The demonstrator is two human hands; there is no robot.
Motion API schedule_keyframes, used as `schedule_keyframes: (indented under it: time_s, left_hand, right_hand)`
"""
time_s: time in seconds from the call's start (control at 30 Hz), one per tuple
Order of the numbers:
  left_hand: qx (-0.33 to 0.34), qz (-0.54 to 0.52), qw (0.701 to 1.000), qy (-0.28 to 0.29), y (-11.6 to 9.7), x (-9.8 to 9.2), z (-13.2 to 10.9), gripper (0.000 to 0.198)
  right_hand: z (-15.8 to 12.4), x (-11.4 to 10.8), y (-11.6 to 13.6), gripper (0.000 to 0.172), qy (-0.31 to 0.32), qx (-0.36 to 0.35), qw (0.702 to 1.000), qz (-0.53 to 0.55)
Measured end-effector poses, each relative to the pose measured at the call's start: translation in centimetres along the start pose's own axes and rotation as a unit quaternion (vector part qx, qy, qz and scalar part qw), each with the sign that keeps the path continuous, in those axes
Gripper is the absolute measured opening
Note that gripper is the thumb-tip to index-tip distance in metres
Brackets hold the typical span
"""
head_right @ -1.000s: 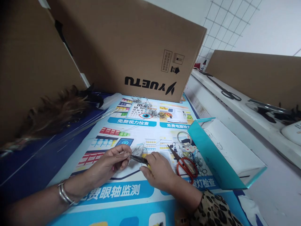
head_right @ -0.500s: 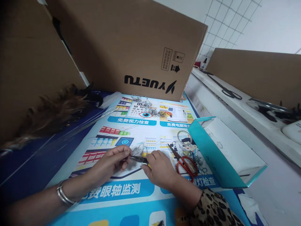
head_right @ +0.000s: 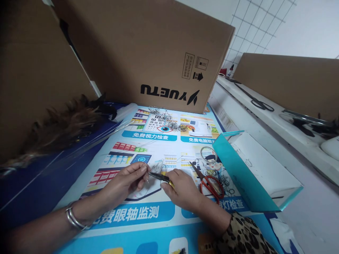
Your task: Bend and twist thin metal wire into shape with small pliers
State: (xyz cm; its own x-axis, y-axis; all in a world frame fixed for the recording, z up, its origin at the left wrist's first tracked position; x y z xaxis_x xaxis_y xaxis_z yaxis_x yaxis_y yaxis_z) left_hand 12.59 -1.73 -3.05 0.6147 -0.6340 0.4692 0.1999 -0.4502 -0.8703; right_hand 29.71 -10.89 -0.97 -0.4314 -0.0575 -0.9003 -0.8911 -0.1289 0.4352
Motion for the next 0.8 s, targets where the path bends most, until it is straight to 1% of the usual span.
schedule_keyframes:
  time_s: [0.13,0.47,0.8]
  left_hand:
    - [0.006,0.001,1.000,-0.002,-0.07,-0.02,-0.05,0.017]
    - [-0.027,0.003,1.000,-0.001,-0.01,0.16,-0.25,0.021]
    - [-0.029,0.013,0.999,0.007,0.14,0.06,-0.22,0.021]
  right_hand:
    - [-0.02,0.01,0.17,0.019,0.009,-0.007,1.000,0.018]
    - [-0.15,0.20,0.54,0.017,0.007,-0.040,0.999,0.026]
    - [-0.12,0.26,0.59,0.018,0.005,-0.041,0.999,0.034]
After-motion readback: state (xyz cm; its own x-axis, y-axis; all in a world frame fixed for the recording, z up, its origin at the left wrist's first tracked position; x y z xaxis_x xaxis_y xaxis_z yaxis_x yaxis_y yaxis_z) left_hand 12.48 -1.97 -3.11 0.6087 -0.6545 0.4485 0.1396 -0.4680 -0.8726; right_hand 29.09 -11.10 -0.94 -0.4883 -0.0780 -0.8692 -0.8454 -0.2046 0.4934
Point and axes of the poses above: each hand's wrist, its own z-axis towards the middle knuckle, its own x-axis out of the palm, y = z × x, the point moved 2 cm from there along z, towards the middle knuckle, and after that the axes turned 2 degrees about y, right-handed, at the moved point
